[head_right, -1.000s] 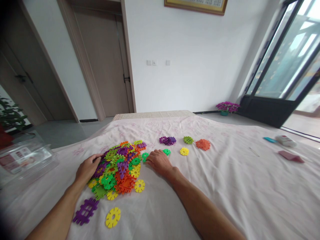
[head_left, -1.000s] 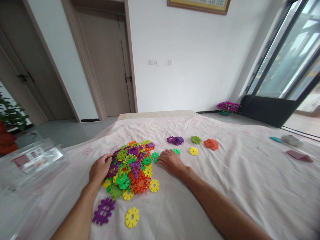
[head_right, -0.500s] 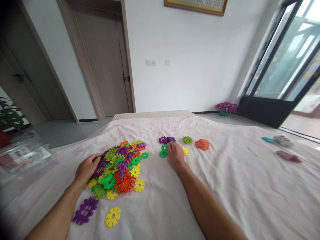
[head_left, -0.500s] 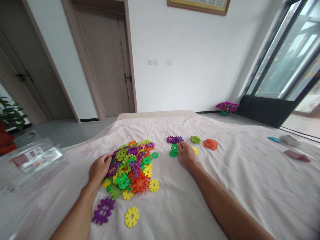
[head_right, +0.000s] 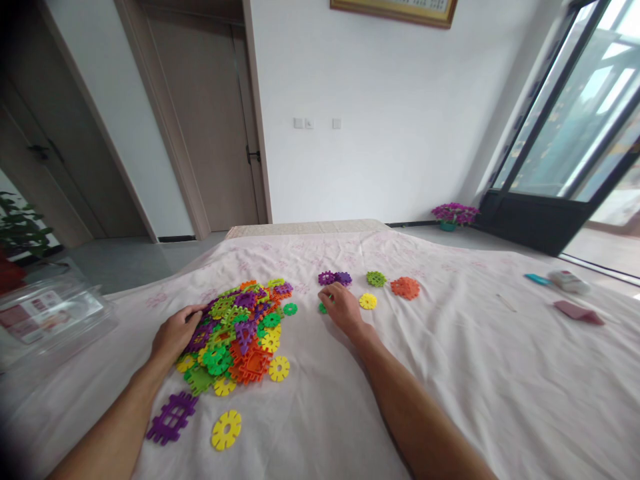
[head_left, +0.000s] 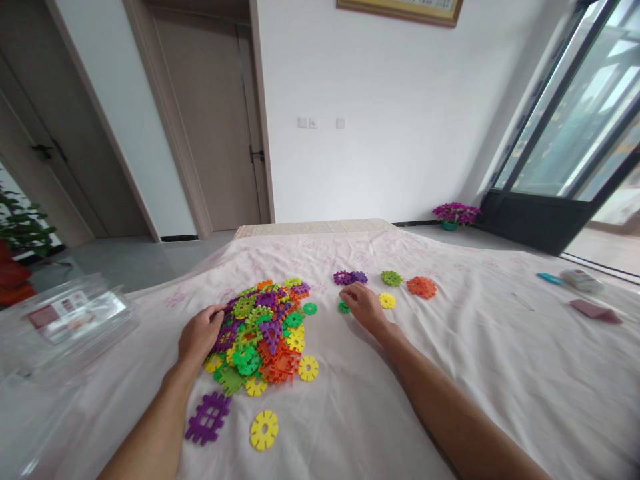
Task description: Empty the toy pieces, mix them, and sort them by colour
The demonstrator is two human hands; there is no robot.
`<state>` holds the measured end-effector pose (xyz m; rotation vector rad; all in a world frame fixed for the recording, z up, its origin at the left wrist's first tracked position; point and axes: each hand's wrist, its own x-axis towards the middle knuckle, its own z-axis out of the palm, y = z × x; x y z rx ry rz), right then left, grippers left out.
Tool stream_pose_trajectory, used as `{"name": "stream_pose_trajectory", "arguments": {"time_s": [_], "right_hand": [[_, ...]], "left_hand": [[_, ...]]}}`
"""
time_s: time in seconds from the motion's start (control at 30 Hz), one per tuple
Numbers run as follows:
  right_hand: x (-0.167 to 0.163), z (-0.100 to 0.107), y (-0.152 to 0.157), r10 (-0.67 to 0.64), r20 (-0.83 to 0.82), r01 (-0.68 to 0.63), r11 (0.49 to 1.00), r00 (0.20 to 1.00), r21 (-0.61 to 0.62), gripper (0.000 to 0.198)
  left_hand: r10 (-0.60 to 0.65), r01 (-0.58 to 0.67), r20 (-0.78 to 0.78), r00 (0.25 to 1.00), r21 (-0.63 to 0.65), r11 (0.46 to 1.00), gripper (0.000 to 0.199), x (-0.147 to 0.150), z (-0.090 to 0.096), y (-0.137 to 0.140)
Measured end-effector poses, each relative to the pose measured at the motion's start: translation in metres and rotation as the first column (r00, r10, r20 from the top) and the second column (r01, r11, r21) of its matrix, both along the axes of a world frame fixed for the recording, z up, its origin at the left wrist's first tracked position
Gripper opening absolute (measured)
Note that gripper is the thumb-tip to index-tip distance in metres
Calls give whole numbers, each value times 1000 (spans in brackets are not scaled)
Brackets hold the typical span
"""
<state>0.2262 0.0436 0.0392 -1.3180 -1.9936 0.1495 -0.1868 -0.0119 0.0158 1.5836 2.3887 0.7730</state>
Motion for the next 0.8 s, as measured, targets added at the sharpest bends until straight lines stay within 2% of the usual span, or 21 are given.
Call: {"name": "stream_pose_trajectory", "arguments": {"time_s": [0.07, 0.17, 0.27, 0.33, 0.47, 0.63, 0.7, 0.8], "right_hand": [[-15, 1, -7, 206, -36, -209, 972, 978, -110, 17], [-37, 3, -21, 416, -113, -430, 848, 902, -309, 16], [-52, 5, -34, 530, -102, -516, 734, 842, -442, 25], [-56, 7, -39, 592, -23, -533, 707, 806, -465, 33], [-60, 8, -42, 649, 100, -548, 706, 754, -448, 37], [-61, 7, -41, 635, 60, -526, 685, 770, -504, 31], [-61, 8, -42, 616, -13, -519, 651, 788, -554, 28], [-59, 11, -43, 600, -150, -552, 570, 785, -609, 24]], "left_hand": [[-2, 2, 1, 1000, 9, 1000, 39, 0, -1, 0], [-3, 2, 6, 1000, 15, 1000, 39, -2, -3, 1], [-2, 2, 11, 1000, 17, 1000, 38, -2, -4, 1], [0, 0, 9, 1000, 16, 1000, 38, -2, -3, 1], [-3, 3, 6, 1000, 14, 1000, 39, 0, 0, -1], [0, 0, -3, 1000, 3, 1000, 39, 1, 1, -1], [1, -1, -8, 1000, 4, 1000, 39, 0, 1, -1], [-1, 1, -7, 1000, 2, 1000, 40, 0, 1, -1]]}}
